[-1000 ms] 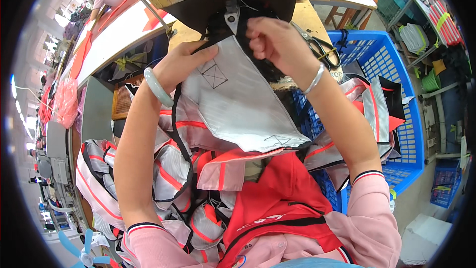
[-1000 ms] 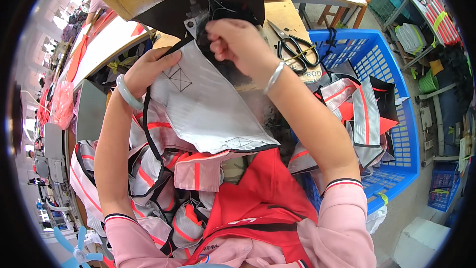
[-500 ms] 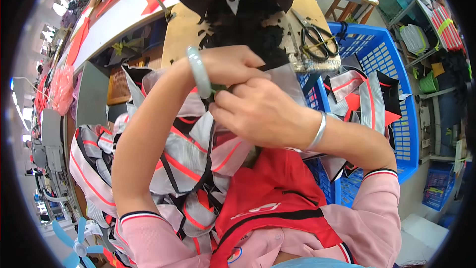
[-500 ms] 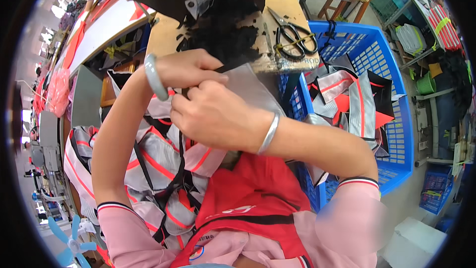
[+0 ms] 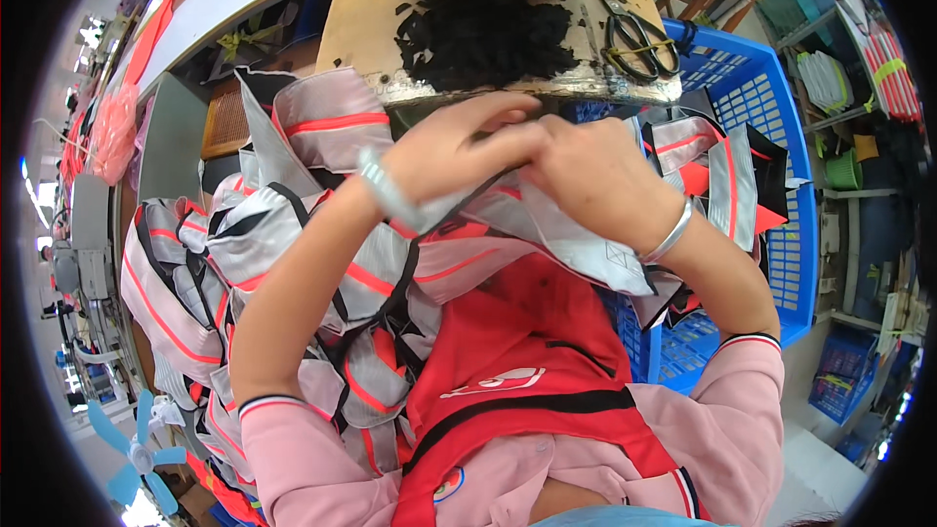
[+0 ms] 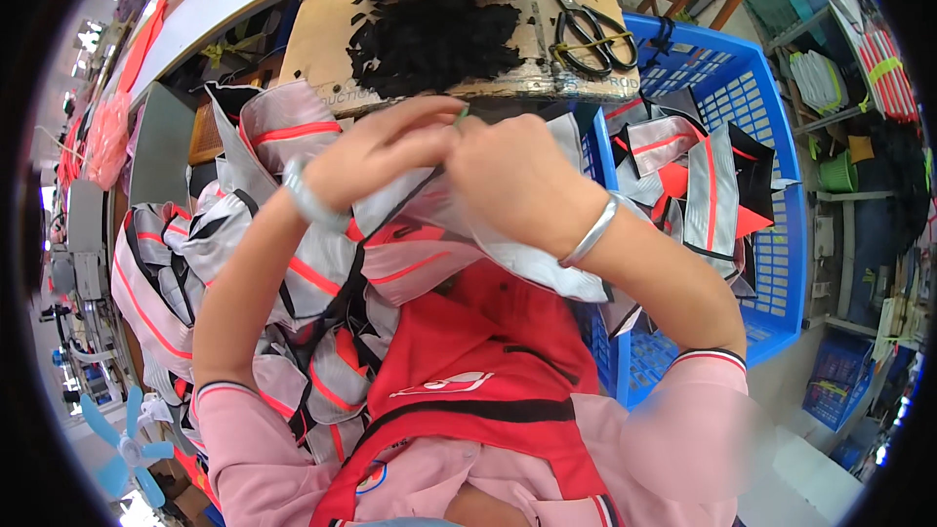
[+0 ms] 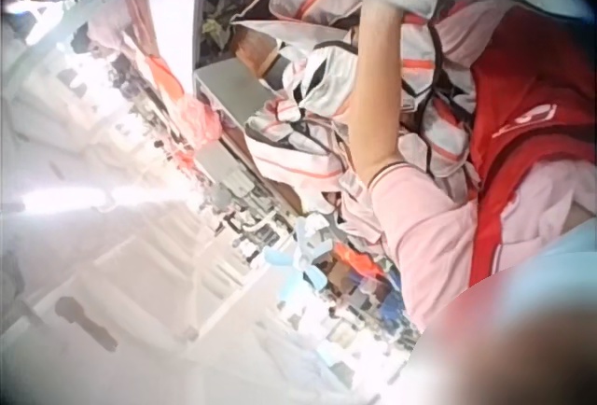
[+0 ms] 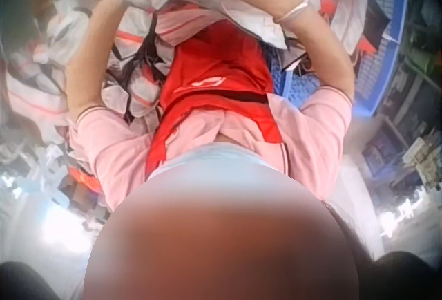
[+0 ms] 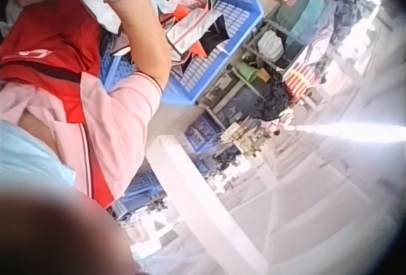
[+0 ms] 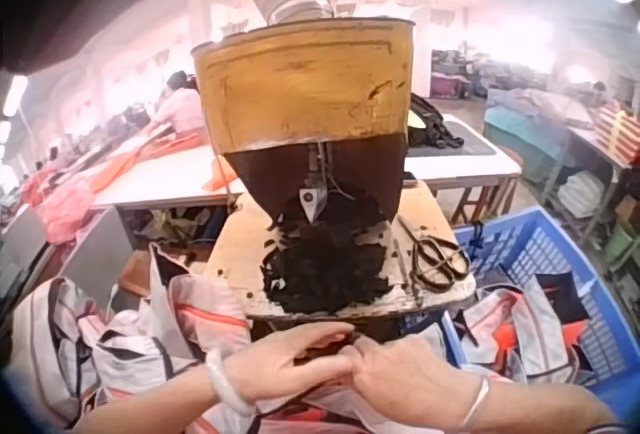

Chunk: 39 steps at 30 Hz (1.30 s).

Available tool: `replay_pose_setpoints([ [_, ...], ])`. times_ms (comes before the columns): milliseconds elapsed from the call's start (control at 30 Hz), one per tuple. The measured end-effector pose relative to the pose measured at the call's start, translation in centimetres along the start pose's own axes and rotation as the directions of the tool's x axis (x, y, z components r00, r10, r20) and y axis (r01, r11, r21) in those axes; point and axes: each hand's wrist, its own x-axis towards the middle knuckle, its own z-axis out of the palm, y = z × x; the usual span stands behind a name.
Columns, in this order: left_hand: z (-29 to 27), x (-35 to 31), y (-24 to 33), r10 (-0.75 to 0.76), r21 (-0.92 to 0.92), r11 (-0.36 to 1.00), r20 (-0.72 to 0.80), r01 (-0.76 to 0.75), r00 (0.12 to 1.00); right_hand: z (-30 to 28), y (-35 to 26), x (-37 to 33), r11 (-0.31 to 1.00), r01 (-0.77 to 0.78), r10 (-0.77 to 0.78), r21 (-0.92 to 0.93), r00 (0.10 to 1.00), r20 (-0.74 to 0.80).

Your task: Sewing and assembling reflective life vest components using an industrial sewing machine and scissors.

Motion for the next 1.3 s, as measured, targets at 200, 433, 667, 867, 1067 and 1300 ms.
replay_pose_setpoints([
  [200,2.6,-4.5,-3.9,0.192,0.559,0.824,-0.126,-0.09,0.973,-1.0,3.2,0.3,0.897,-0.003,0.004,0.441,1.0,-0.003],
  [433,-4.3,-4.1,0.2,-0.042,0.077,0.996,-0.118,0.051,0.992,-3.7,4.7,1.2,0.862,-0.097,0.075,0.498,0.995,0.063],
  [667,-10.1,-1.0,3.4,0.064,0.401,0.916,-0.174,0.011,0.983,-5.3,5.5,5.2,0.856,-0.124,0.208,0.502,0.971,-0.116],
  [867,-12.5,1.9,2.4,-0.12,0.216,0.962,-0.217,0.167,0.969,-3.7,7.6,8.8,0.848,-0.227,0.304,0.48,0.948,-0.089],
  [1067,-15.0,3.0,1.3,-0.148,0.181,0.967,-0.176,0.18,0.973,-2.6,9.2,11.4,0.885,-0.168,0.247,0.433,0.96,-0.132],
  [1300,-14.4,3.4,2.0,-0.124,0.147,0.975,-0.27,0.168,0.955,-2.8,10.1,11.7,0.884,-0.145,0.246,0.444,0.953,-0.179],
])
